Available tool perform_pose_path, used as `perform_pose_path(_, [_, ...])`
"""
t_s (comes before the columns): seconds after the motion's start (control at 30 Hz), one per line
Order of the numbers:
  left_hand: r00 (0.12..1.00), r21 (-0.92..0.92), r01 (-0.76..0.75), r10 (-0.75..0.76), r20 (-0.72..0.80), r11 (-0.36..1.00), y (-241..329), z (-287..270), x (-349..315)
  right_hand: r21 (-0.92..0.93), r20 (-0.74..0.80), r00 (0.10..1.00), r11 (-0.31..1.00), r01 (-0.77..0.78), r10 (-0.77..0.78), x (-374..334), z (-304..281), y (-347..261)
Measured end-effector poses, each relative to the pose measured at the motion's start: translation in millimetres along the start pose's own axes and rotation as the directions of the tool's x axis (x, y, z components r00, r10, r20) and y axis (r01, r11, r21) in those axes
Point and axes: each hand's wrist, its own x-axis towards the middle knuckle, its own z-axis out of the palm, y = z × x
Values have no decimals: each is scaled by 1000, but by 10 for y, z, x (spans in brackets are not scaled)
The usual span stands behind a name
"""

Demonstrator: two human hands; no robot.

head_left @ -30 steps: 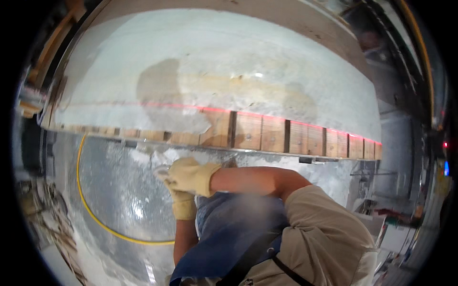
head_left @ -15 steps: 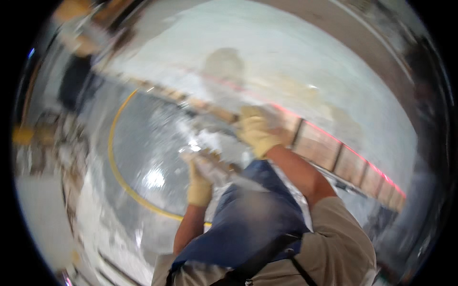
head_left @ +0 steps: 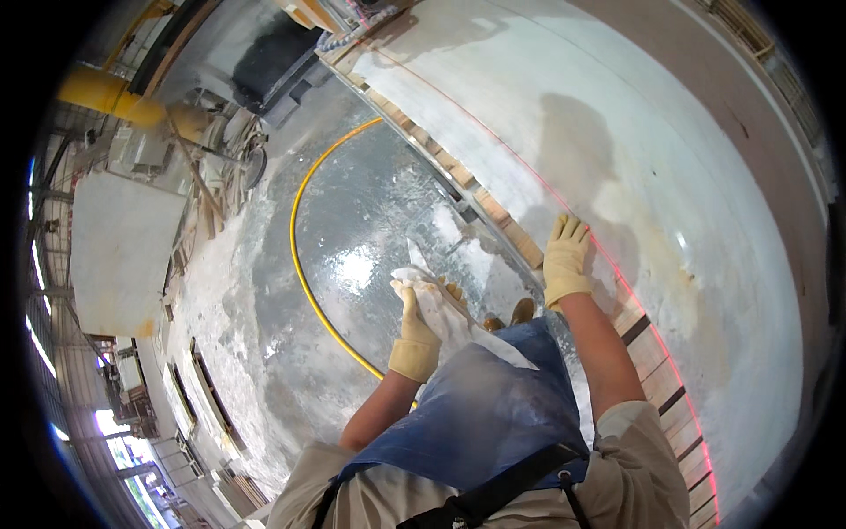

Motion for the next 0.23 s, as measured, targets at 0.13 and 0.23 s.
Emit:
perform_pose_path(0.13, [998,-12,-47,47,29,999,-66,-9,261,17,70,997,999,37,-38,55,150,8])
perform_pose_path(0.23, [995,20,-66,64,80,998,-131,-110,474,185,345,933,982,39,-102,69,506,75])
